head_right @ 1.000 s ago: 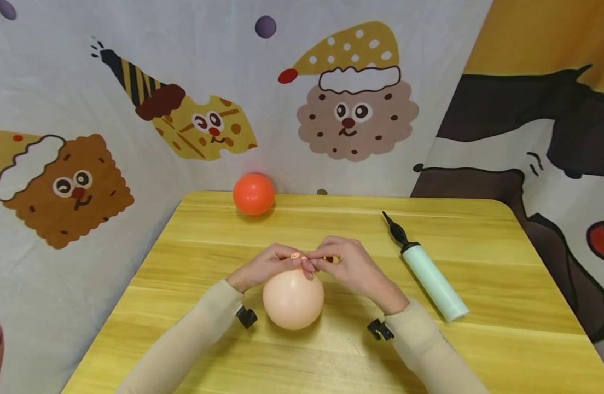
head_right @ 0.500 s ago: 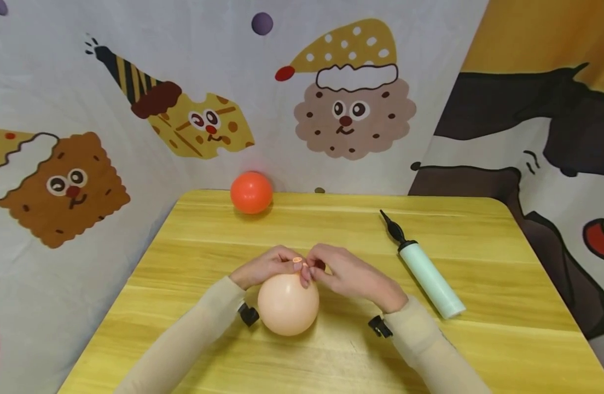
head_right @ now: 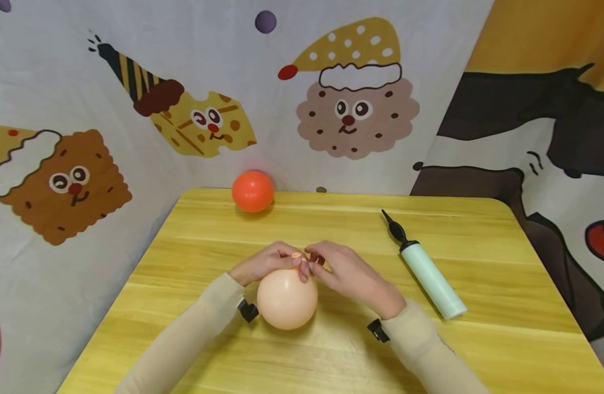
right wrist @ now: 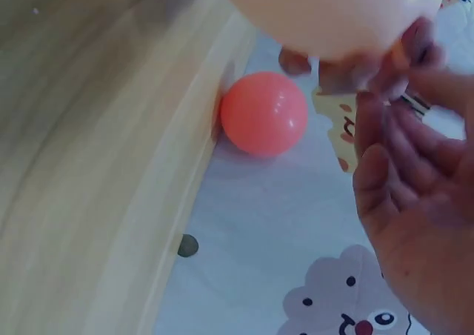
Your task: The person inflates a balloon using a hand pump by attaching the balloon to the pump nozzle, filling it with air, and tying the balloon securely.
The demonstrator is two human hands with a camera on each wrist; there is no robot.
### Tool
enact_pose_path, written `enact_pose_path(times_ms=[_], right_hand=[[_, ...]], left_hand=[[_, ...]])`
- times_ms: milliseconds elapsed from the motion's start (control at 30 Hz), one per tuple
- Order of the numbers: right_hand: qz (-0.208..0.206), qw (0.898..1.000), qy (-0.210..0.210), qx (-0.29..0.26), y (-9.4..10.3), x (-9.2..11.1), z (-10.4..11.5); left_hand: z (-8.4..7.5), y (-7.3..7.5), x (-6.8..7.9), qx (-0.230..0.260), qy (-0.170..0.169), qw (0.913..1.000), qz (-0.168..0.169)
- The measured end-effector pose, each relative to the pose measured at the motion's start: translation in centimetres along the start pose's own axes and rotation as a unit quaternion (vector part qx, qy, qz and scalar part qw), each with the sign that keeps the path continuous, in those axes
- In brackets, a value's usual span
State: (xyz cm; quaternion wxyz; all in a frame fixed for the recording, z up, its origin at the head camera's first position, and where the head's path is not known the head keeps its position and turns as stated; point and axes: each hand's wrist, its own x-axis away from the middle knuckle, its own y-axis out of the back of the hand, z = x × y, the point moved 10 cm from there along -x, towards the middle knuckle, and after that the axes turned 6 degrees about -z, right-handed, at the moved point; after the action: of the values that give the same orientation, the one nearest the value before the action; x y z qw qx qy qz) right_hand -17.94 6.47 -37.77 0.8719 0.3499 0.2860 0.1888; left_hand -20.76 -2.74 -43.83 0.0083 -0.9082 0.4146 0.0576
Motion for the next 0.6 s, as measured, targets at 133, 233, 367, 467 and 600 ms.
enact_pose_path(times_ms=[133,233,367,467,600], right_hand=[[-0.057,0.998,0.014,0.033,0.6,0.2,0.8],[-0.095,0.993,0.030,0.060,1.0,0.3,1.5],[-0.114,0.986,0.055,0.110,1.0,0.2,2.5],[-0.111,0.983,0.063,0.134,0.7,0.2,3.0],[-0.100,0.984,0.063,0.136,0.6,0.2,3.2]], left_hand=[[-0.1,0.3,-0.1,0.003,-0.005,0.9999,-0.016],[0.0,0.5,0.0,0.012,-0.005,0.9995,-0.029],[0.1,0.6,0.1,0.010,-0.004,0.9993,-0.036],[0.0,0.6,0.3,-0.002,-0.006,0.9993,-0.036],[-0.1,0.5,0.5,-0.011,-0.005,0.9993,-0.036]])
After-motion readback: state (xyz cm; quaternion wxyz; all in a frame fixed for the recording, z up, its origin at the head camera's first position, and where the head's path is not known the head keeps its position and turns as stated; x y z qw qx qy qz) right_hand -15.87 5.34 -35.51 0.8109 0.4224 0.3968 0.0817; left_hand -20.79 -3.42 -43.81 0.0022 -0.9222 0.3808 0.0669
